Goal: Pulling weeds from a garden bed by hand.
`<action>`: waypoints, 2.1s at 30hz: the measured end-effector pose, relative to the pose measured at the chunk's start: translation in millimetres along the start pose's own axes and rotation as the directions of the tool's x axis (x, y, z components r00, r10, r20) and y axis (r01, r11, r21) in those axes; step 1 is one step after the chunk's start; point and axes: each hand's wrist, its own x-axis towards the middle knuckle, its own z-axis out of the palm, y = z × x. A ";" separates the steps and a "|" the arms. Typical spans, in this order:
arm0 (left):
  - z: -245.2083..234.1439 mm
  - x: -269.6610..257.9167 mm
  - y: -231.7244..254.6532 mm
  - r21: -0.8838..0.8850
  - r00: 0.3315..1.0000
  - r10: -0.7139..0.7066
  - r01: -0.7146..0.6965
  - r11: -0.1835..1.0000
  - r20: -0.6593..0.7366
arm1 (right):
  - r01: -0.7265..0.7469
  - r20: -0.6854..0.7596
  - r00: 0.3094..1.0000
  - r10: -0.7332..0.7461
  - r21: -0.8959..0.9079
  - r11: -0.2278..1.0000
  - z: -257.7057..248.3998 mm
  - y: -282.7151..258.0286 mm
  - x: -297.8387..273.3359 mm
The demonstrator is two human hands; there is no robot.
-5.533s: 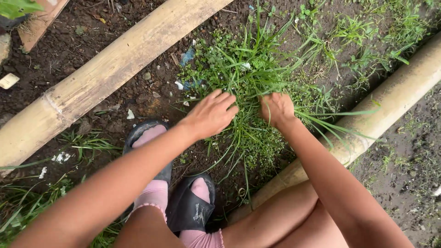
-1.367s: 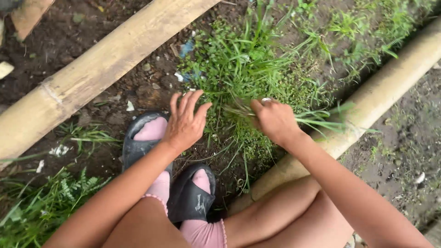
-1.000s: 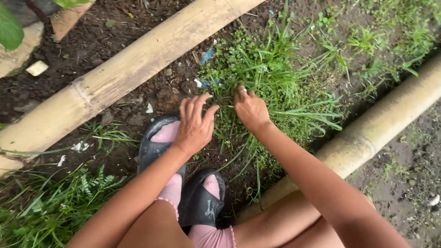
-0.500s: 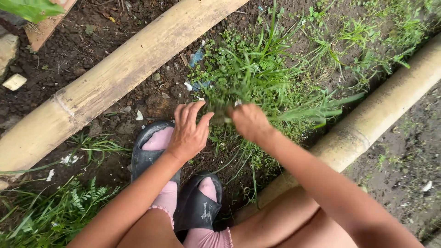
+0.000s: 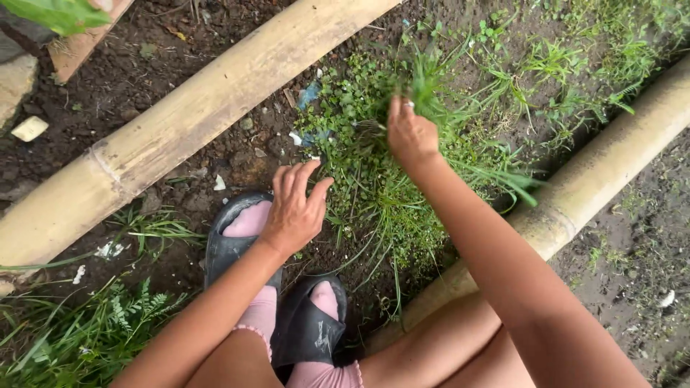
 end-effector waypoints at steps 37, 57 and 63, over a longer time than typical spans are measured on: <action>-0.1 2.1 2.6 -0.011 0.999 0.036 -0.035 0.999 0.033 | -0.225 0.113 0.973 0.199 0.309 0.924 58.9 18.2 1.3; 2.3 7.6 10.5 -0.068 0.998 0.045 -0.042 0.997 0.038 | -0.232 0.018 0.968 0.249 0.425 0.875 121.0 32.1 -113.8; -2.9 3.1 8.1 -0.029 0.999 0.050 -0.050 0.998 0.019 | -0.296 0.095 0.955 0.281 0.246 0.923 46.2 72.0 -142.4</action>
